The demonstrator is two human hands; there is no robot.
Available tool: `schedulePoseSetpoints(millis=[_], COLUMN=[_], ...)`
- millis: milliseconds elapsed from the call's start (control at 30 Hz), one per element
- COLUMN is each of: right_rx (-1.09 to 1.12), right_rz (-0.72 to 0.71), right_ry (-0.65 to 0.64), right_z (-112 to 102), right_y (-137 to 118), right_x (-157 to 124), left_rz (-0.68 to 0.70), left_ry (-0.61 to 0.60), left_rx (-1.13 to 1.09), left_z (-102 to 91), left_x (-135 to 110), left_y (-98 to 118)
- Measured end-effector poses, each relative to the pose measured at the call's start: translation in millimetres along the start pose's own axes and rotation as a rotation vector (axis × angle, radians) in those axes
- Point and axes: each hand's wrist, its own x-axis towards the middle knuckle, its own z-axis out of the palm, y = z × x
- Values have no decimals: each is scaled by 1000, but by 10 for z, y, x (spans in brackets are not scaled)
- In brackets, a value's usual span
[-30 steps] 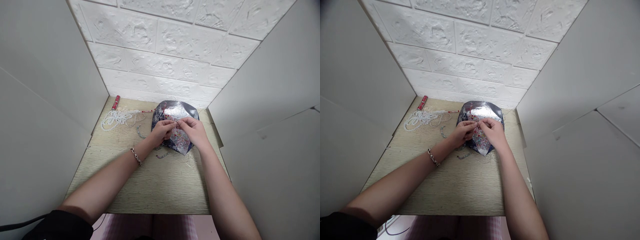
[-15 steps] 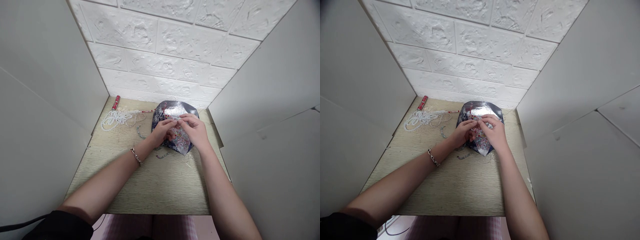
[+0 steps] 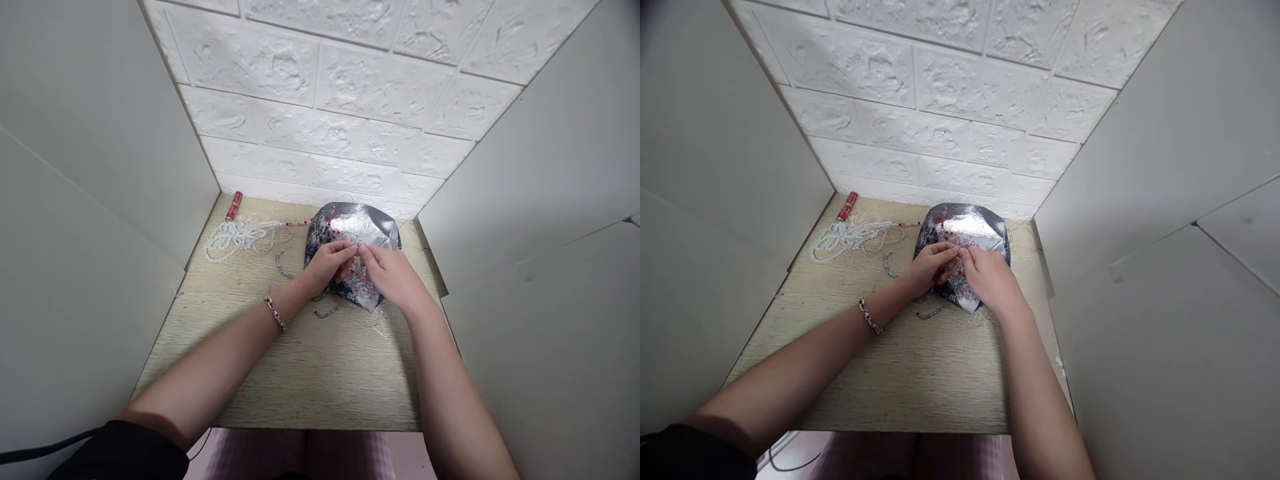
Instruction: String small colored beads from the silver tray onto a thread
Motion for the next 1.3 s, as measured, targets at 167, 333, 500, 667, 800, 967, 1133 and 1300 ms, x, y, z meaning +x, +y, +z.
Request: schedulePoseSetpoints(millis=[167, 333, 500, 667, 800, 967, 1133, 1300], right_rx=[306, 388, 309, 186, 171, 83, -159, -191], right_rz=[231, 293, 281, 280, 287, 254, 87, 152], right_ry=[-238, -322, -194, -145, -124, -91, -256, -394], right_z=[23, 1, -49, -77, -91, -121, -139, -152], right_y=[-11, 4, 11, -1, -13, 21, 74, 8], right_x=[-53, -83, -66, -52, -43, -24, -15, -25], left_rz=[-4, -31, -32, -48, -65, -68, -66, -67], left_ry=[-20, 10, 19, 28, 38, 45, 58, 56], left_rx=[1, 32, 28, 23, 15, 18, 22, 55], left_z=[-3, 7, 15, 12, 16, 26, 34, 44], left_x=[-1, -5, -16, -17, -10, -15, -11, -9], left_y=[1, 10, 29, 40, 37, 44, 47, 34])
